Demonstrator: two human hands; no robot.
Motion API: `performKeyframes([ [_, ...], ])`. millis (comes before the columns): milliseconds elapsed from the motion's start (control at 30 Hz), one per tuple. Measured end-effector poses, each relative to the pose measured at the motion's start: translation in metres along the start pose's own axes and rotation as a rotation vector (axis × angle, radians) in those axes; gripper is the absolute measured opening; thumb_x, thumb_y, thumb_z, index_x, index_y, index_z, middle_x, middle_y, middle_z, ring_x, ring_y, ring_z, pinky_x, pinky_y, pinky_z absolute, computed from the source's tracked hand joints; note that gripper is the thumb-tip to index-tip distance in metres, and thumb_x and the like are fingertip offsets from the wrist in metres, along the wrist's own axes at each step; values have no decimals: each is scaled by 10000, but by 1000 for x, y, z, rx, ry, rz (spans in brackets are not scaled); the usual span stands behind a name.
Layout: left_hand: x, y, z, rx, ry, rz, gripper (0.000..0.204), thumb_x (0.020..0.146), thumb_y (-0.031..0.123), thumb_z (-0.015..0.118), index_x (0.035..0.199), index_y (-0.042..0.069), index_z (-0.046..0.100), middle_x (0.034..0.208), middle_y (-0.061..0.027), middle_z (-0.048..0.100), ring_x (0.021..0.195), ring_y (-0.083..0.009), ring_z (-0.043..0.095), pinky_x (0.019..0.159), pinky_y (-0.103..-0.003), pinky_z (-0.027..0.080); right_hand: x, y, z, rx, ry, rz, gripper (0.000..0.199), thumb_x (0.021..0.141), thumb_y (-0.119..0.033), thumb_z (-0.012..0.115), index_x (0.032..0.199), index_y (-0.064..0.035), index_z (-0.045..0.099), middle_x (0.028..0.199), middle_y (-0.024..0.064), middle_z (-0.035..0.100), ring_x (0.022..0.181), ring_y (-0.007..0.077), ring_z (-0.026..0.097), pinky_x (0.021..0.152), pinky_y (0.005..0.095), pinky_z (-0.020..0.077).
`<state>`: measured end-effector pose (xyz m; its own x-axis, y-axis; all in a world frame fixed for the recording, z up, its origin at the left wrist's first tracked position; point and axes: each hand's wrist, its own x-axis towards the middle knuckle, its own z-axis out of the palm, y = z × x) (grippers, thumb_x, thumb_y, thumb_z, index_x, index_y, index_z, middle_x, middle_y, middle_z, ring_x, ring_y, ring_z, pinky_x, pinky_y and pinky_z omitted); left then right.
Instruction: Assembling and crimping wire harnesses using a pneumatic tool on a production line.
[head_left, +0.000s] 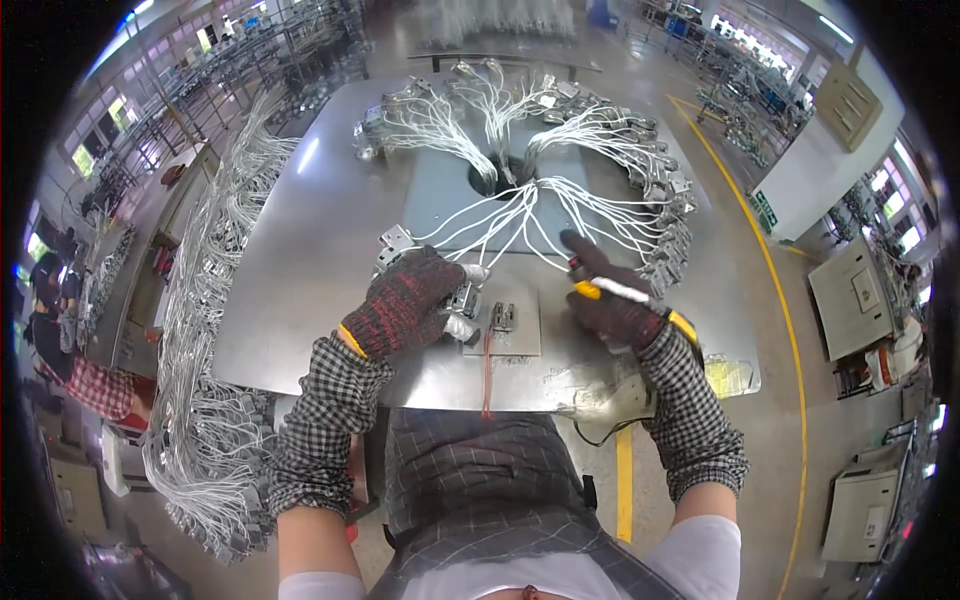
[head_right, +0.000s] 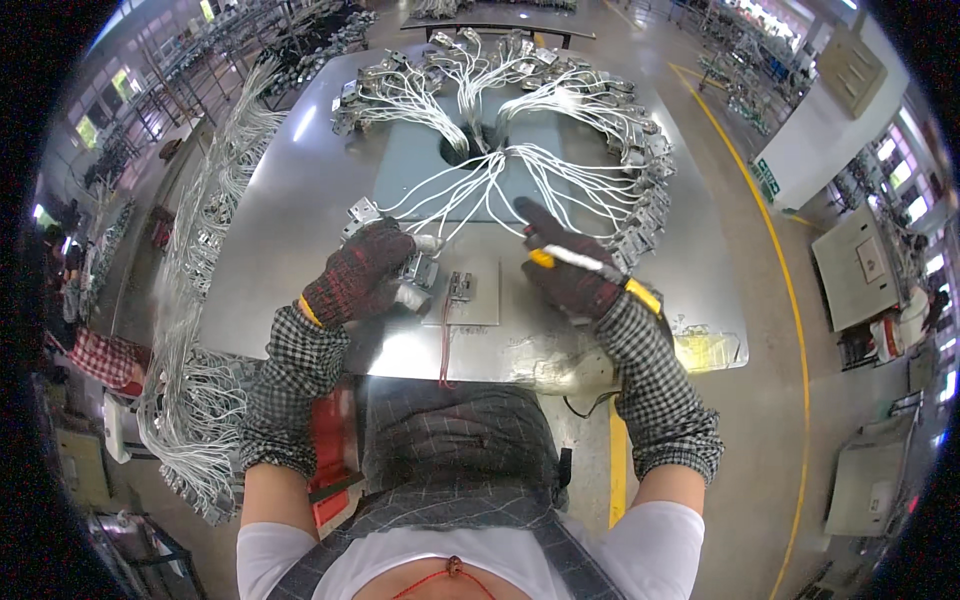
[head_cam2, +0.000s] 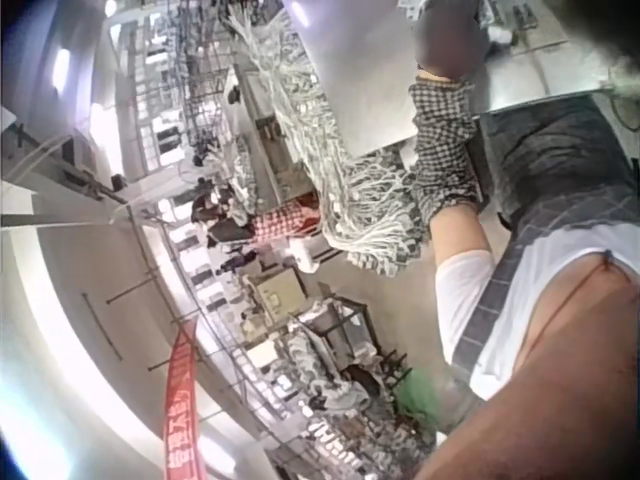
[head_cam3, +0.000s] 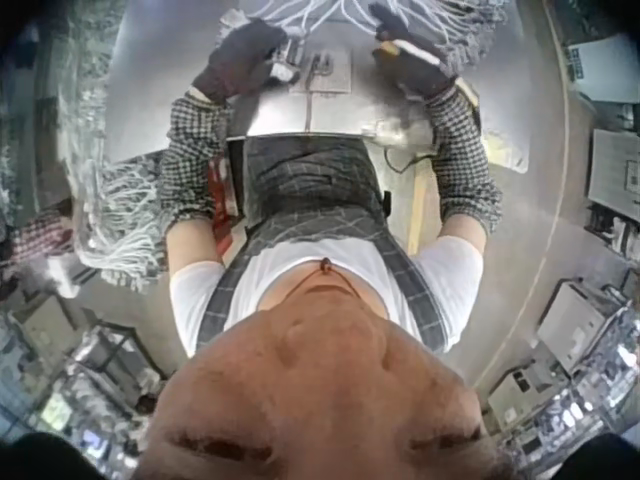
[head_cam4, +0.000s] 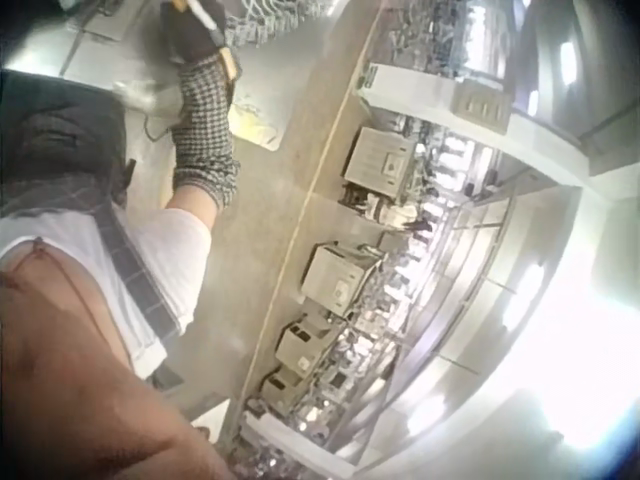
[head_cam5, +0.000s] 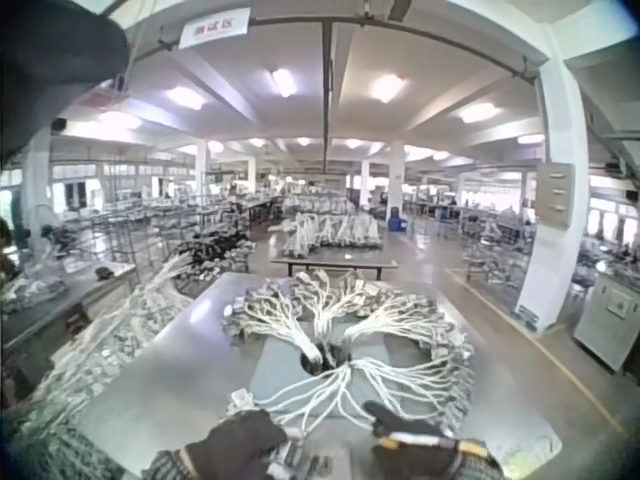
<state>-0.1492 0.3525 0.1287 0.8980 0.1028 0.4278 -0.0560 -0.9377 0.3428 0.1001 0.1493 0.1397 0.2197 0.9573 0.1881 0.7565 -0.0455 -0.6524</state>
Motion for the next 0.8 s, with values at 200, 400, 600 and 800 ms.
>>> performKeyframes([
  [200,3,5,6,54,64,44,634,665,472,802,1169,123,641,897,-127,652,887,-346,611,790,-462,480,14,2,-19,-64,-13,265,773,798,-92,699,1488,-128,350,1313,110,529,999,167,572,825,305,484],
  [400,16,14,15,-223,-15,-312,713,637,555,803,1191,140,634,905,-128,671,920,-303,637,868,-488,481,28,-72,-26,806,577,-227,773,832,-26,628,1489,-76,223,822,124,587,631,198,610,550,312,506],
  [600,23,26,13,50,-141,-184,716,715,563,742,1249,110,591,988,-117,685,1034,-247,639,1188,-487,185,49,-102,5,885,801,-481,765,846,-23,619,1482,-88,198,867,158,626,676,236,652,637,351,578],
  [800,33,32,18,226,-251,-113,607,738,468,721,1228,134,594,1022,-102,686,1070,-267,627,1166,-528,212,44,-84,30,897,842,-416,718,855,-41,646,1451,-193,276,936,155,628,711,242,654,619,440,597],
])
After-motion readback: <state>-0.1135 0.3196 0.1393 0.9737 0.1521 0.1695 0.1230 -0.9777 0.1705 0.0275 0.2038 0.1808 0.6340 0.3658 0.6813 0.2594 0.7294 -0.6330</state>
